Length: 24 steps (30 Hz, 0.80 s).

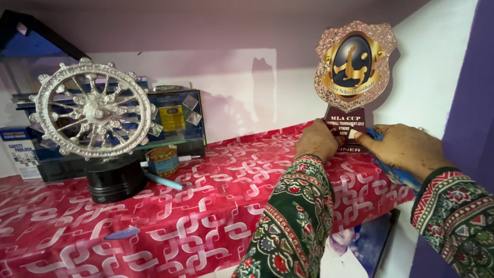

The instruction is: The person wipes down several trophies and a decorative wheel ornament with a blue cloth, including a phone in a case.

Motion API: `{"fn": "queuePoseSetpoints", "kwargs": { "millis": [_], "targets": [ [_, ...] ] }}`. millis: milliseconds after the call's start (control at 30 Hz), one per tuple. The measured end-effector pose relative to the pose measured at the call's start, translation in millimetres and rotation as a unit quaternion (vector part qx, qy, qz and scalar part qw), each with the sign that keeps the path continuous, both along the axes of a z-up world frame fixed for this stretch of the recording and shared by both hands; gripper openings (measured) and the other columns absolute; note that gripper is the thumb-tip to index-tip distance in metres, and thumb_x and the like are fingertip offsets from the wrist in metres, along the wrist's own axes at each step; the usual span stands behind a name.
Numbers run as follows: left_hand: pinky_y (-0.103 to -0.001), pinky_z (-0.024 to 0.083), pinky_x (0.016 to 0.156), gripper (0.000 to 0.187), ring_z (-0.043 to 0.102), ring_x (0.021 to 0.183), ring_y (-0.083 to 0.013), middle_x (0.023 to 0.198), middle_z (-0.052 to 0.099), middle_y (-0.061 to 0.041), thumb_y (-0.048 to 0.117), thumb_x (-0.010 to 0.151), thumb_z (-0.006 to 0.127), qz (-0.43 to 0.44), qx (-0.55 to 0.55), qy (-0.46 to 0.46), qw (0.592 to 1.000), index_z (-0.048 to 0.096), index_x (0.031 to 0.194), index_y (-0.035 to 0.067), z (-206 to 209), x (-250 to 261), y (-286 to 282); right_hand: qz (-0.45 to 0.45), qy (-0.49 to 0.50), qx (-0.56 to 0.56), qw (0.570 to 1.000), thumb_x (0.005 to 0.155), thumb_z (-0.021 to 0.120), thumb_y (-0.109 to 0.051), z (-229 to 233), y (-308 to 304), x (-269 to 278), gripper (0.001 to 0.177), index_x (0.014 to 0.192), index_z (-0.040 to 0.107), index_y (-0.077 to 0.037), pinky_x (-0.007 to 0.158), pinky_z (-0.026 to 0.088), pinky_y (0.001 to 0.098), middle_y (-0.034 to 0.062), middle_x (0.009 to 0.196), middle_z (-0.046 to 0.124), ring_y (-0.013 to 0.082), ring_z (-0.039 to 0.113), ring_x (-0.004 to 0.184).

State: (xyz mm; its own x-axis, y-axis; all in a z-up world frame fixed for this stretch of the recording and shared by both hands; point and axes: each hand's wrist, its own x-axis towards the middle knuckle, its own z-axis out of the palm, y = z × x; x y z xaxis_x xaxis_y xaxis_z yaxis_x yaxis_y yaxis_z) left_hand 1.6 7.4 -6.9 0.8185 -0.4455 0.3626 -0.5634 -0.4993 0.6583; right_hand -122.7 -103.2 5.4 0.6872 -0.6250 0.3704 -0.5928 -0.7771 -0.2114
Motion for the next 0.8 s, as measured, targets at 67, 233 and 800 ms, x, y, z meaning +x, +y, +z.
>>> {"fn": "queuePoseSetpoints", "kwargs": {
  "millis": [67, 233, 800],
  "targets": [
    [-0.047, 0.051, 0.104, 0.067, 0.063, 0.124, -0.0351, 0.134, 0.065, -0.018, 0.043, 0.082, 0.079, 0.001, 0.0, 0.005, 1.0, 0.058, 0.135, 0.008, 3, -1, 1, -0.004, 0.009, 0.011, 1.0, 0.09, 0.044, -0.078, 0, -1, 1, 0.067, 0.135, 0.071, -0.036, 0.099, 0.056, 0.0501, 0.0126, 0.118, 0.079, 0.0352, 0.073, 0.114],
    [-0.047, 0.05, 0.106, 0.071, 0.062, 0.126, -0.0368, 0.134, 0.064, -0.022, 0.043, 0.086, 0.078, 0.003, 0.017, 0.018, 1.0, 0.051, 0.14, 0.004, 1, 3, -3, 0.002, 0.004, 0.002, 1.0, 0.087, 0.047, -0.08, 0, 1, -2, 0.07, 0.134, 0.071, -0.034, 0.098, 0.057, 0.0497, 0.0125, 0.116, 0.08, 0.0356, 0.074, 0.113],
    [-0.043, 0.053, 0.102, 0.075, 0.068, 0.119, -0.0331, 0.128, 0.067, -0.021, 0.045, 0.08, 0.08, -0.015, -0.002, 0.029, 0.999, 0.055, 0.134, 0.0, -7, 21, -14, -0.002, 0.01, 0.003, 1.0, 0.082, 0.052, -0.08, 1, 3, -1, 0.072, 0.138, 0.066, -0.038, 0.101, 0.055, 0.0496, 0.0094, 0.122, 0.077, 0.0348, 0.071, 0.118]
  ]
}}
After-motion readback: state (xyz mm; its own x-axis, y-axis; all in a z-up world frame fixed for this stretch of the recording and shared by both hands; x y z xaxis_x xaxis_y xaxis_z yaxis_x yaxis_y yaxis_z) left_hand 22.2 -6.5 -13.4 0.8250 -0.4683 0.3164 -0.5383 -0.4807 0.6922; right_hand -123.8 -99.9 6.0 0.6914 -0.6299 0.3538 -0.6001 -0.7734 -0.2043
